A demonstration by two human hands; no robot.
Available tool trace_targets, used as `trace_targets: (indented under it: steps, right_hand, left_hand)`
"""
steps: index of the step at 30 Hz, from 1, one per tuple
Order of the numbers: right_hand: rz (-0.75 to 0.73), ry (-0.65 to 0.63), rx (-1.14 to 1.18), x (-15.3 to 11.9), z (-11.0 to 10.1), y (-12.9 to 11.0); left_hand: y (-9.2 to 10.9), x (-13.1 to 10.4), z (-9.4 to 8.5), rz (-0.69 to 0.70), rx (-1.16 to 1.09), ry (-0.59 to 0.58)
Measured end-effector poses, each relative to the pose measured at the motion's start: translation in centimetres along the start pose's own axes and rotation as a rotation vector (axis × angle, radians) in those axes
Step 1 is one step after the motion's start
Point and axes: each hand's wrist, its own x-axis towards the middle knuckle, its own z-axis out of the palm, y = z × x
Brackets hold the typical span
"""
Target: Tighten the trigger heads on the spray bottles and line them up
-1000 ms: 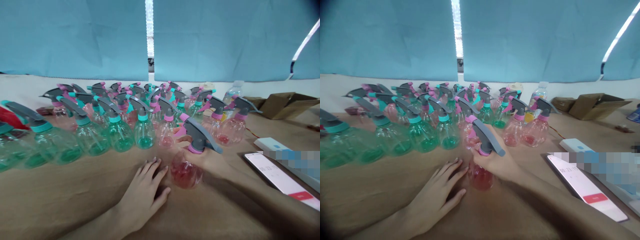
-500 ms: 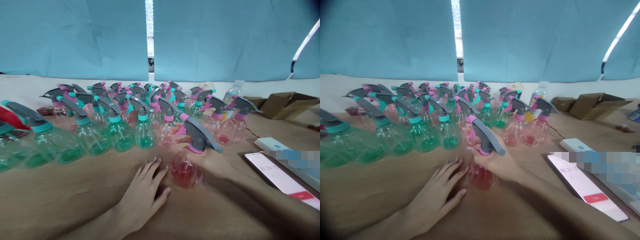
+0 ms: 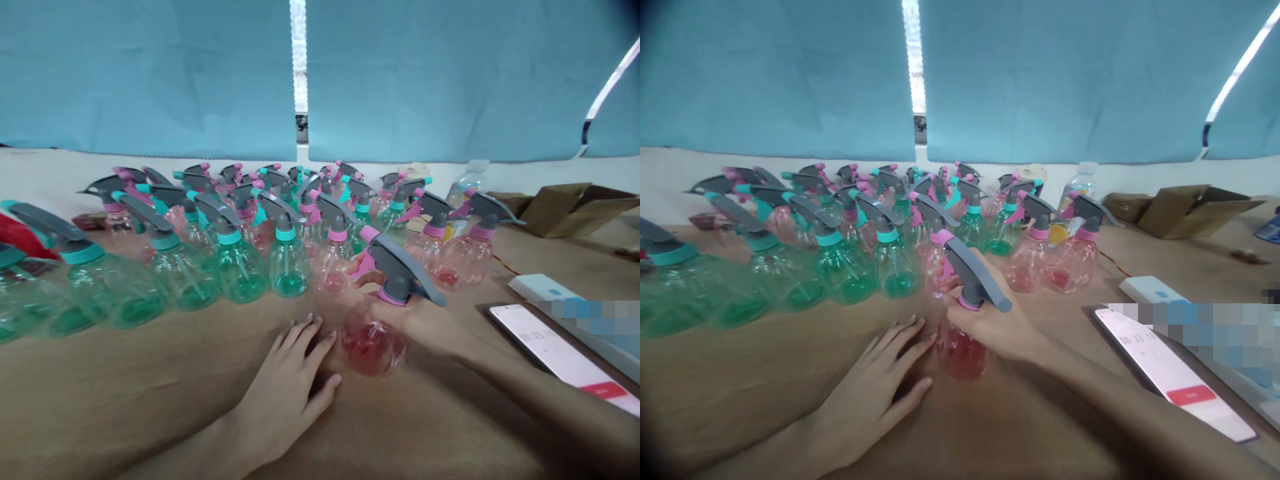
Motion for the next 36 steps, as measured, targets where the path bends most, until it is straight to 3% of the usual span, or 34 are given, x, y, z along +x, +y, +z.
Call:
trace_targets:
  steps: [7, 17, 27, 36]
  right_hand:
    - [0.009, 0.074, -0.08, -0.3, -0.2, -0.7]
    - [0.021, -0.034, 0.072, -0.1, 0.2, 0.1]
    - [0.095, 0.076, 0.036, -0.5, 0.4, 0.2]
    - [0.074, 0.036, 0.035, -0.3, 0.7, 0.6]
  left_hand:
    - [0.0, -0.1, 0.1, -0.002, -0.002, 0.0]
    - [0.0, 0.0, -0.1, -0.003, -0.002, -0.015]
    - [0.0, -0.1, -0.1, -0.008, -0.008, -0.015]
    - [0.1, 0.0, -0.2, -0.007, -0.022, -0.018]
